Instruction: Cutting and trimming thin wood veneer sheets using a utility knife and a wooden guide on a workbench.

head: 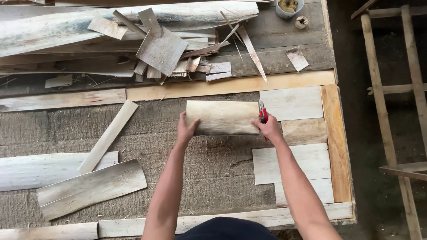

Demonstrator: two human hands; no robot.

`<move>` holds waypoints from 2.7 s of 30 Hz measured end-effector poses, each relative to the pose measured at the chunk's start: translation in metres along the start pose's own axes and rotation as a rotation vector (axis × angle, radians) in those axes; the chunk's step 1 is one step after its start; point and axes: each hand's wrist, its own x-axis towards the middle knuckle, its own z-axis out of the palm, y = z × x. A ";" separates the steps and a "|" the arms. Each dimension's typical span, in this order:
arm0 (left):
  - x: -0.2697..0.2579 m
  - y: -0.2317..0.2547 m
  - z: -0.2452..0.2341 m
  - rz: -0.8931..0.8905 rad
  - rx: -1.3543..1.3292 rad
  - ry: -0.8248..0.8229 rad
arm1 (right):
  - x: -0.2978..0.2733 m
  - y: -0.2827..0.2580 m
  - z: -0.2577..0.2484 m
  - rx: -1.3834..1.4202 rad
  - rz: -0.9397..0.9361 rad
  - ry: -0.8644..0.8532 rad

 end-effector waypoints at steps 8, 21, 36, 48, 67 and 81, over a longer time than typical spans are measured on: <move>0.027 -0.033 0.025 -0.111 0.030 0.046 | 0.019 0.034 0.014 -0.154 -0.046 -0.024; 0.017 -0.024 0.014 -0.124 0.067 -0.071 | 0.016 0.018 0.021 -0.222 0.021 -0.016; -0.002 0.025 0.033 0.004 0.409 0.020 | 0.054 0.011 0.014 -0.313 0.183 0.127; -0.099 -0.003 -0.014 -0.078 -0.362 0.093 | -0.045 -0.006 0.029 0.350 0.179 0.153; -0.233 -0.133 -0.007 -0.274 -0.930 -0.267 | -0.226 0.069 0.173 0.458 0.266 0.041; -0.209 -0.154 -0.095 0.064 -0.086 -0.211 | -0.258 0.072 0.182 0.266 0.133 -0.016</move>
